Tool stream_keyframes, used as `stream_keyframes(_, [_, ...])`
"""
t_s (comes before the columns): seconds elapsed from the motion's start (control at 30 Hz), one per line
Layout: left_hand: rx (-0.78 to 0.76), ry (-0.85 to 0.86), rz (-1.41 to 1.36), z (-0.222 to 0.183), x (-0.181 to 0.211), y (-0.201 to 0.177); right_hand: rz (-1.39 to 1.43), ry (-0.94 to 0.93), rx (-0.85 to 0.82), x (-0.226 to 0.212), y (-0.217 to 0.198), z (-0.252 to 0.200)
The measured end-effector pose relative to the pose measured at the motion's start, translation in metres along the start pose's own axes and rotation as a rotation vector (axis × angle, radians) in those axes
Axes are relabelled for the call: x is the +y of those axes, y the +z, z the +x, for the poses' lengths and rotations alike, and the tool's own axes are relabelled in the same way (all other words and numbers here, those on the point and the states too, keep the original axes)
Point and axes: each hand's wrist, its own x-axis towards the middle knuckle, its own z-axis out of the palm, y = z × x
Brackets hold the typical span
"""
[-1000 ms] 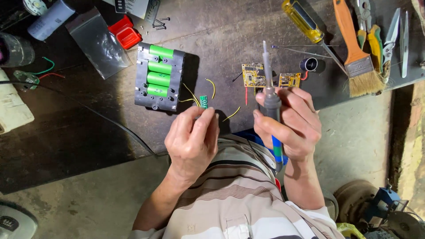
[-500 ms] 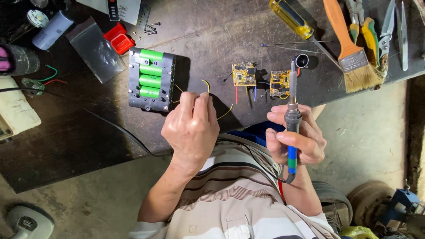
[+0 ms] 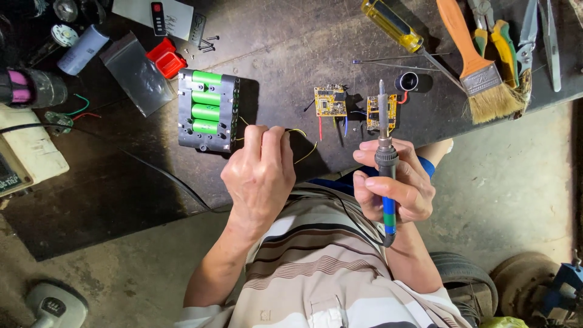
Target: Soldering wires onto a small circuit board at an electronics repair workbench.
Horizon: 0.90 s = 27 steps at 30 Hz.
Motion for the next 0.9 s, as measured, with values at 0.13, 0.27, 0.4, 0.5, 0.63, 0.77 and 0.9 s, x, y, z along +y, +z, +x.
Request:
stream_keyframes(0.13, [-0.012,0.046,-0.236,0.011,-0.004,-0.006,-0.002,0.013,0.008,-0.001,-0.004,-0.005])
stream_keyframes(0.27, [-0.069,0.162,-0.321,0.006,-0.011,0.019,-0.007,0.014,0.007,-0.001,-0.006,-0.007])
stream_keyframes(0.4, [-0.123,0.201,-0.256,0.012,-0.008,0.015,-0.026,0.020,0.007,-0.001,-0.005,-0.002])
stream_keyframes(0.5, [-0.194,0.201,-0.191,0.009,-0.003,0.019,-0.056,0.012,0.020,0.003,0.000,0.005])
stream_keyframes(0.63, [-0.148,0.238,-0.147,0.009,-0.003,0.024,-0.134,0.042,0.018,0.011,0.006,0.014])
stream_keyframes(0.77, [-0.139,0.234,-0.151,0.007,-0.004,0.029,-0.193,0.012,-0.048,0.016,0.011,0.026])
stream_keyframes(0.9, [-0.139,0.215,-0.308,0.013,-0.017,0.005,-0.219,-0.048,-0.067,0.028,0.015,0.026])
